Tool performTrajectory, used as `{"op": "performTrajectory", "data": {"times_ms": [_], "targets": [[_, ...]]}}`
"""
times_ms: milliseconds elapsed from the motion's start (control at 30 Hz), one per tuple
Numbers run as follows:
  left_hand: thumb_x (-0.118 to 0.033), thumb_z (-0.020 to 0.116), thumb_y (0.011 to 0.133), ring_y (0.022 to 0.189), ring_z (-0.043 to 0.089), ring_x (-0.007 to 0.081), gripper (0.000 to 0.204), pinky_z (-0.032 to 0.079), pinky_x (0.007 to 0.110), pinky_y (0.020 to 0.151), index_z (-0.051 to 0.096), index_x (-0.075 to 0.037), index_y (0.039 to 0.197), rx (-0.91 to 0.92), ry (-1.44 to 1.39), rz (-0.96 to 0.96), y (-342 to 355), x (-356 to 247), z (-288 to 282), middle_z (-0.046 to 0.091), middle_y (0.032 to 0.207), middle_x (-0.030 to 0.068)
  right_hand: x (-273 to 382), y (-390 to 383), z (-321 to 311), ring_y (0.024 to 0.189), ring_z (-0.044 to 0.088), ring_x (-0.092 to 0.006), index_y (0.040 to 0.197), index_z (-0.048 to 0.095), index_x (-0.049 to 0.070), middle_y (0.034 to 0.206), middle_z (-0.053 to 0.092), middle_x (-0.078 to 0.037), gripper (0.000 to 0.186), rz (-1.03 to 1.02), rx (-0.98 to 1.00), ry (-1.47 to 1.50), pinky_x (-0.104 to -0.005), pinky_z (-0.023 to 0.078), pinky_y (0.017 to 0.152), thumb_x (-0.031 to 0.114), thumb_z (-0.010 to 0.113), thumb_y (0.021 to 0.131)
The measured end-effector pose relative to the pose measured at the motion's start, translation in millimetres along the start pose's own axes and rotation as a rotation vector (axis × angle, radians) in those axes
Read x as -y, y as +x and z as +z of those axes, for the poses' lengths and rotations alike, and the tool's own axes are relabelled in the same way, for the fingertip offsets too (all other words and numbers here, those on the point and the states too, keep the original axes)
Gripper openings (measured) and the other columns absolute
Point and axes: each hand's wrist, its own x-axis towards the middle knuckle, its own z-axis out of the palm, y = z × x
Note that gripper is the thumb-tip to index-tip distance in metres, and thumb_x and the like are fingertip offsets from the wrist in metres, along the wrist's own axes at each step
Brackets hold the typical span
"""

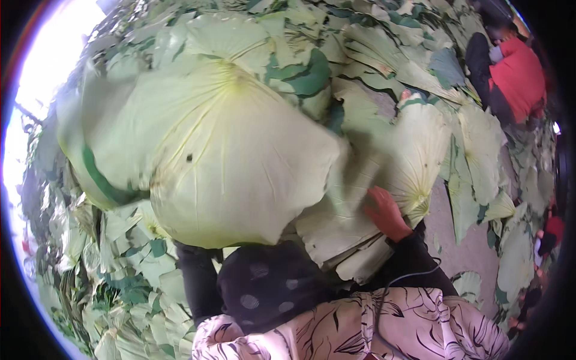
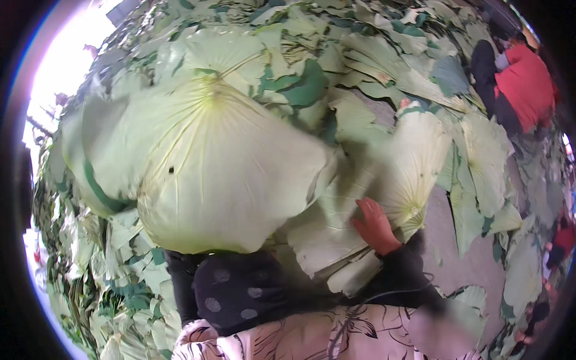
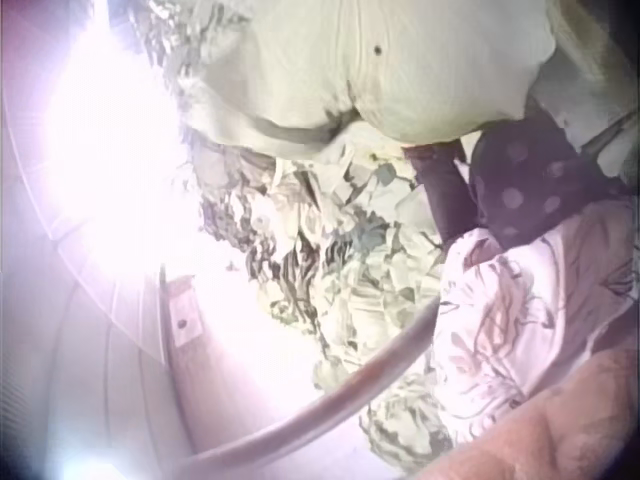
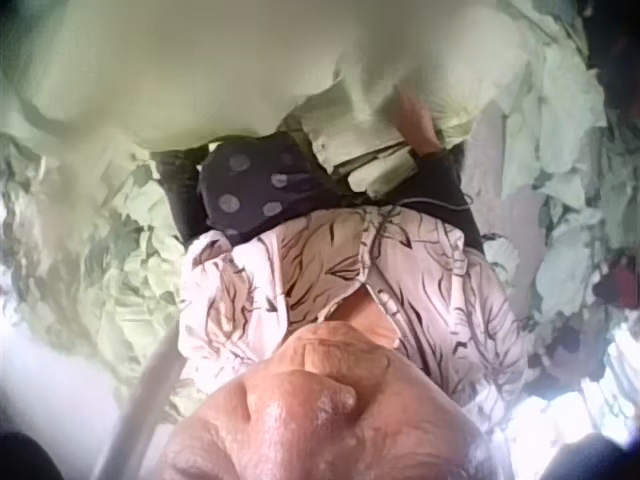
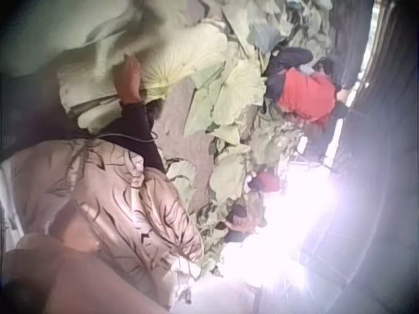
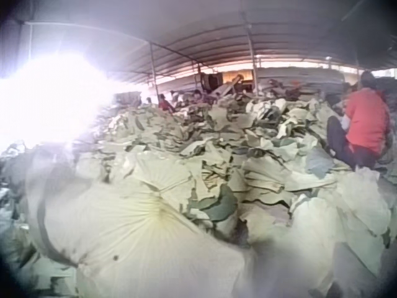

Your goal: Sorting and stacking large green lotus leaves in a warehouse.

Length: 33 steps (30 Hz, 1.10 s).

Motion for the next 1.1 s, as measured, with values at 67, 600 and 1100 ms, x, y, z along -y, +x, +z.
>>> {"op": "performTrajectory", "data": {"times_ms": [67,600,1100], "targets": [[-0.008,0.05,0.086,0.078,0.057,0.0128,0.023,0.047,0.024,0.068,0.055,0.002,0.106,0.006,0.056,-0.065,-24,-8,5,0.062,0.089,0.006,6,-3,1,0.114,0.04,-0.0361,0.12,0.045,0.004,0.121,0.045,-0.021,0.049,0.026,0.073,-0.063,-0.0413,0.034,0.095,0.022,0.062,0.077],[-0.02,0.069,0.07,0.1,0.052,0.0247,0.047,0.042,0.037,0.082,0.054,-0.004,0.112,-0.334,1.022,-0.024,-26,68,5,0.053,0.112,0.0128,9,-22,4,0.116,0.041,-0.0296,0.113,0.051,0.005,0.117,0.049,-0.015,0.048,0.058,0.393,-0.333,-0.0556,0.017,0.102,0.027,0.064,0.073],[-0.01,0.06,0.072,0.095,0.051,0.0251,0.028,0.037,0.036,0.09,0.057,-0.011,0.1,-0.105,0.807,0.646,-23,-26,85,0.056,0.099,0.0067,136,55,38,0.093,0.054,-0.0187,0.097,0.058,0.002,0.096,0.059,-0.008,0.03,-0.358,0.042,0.048,-0.0371,0.039,0.087,0.016,0.067,0.072]]}}
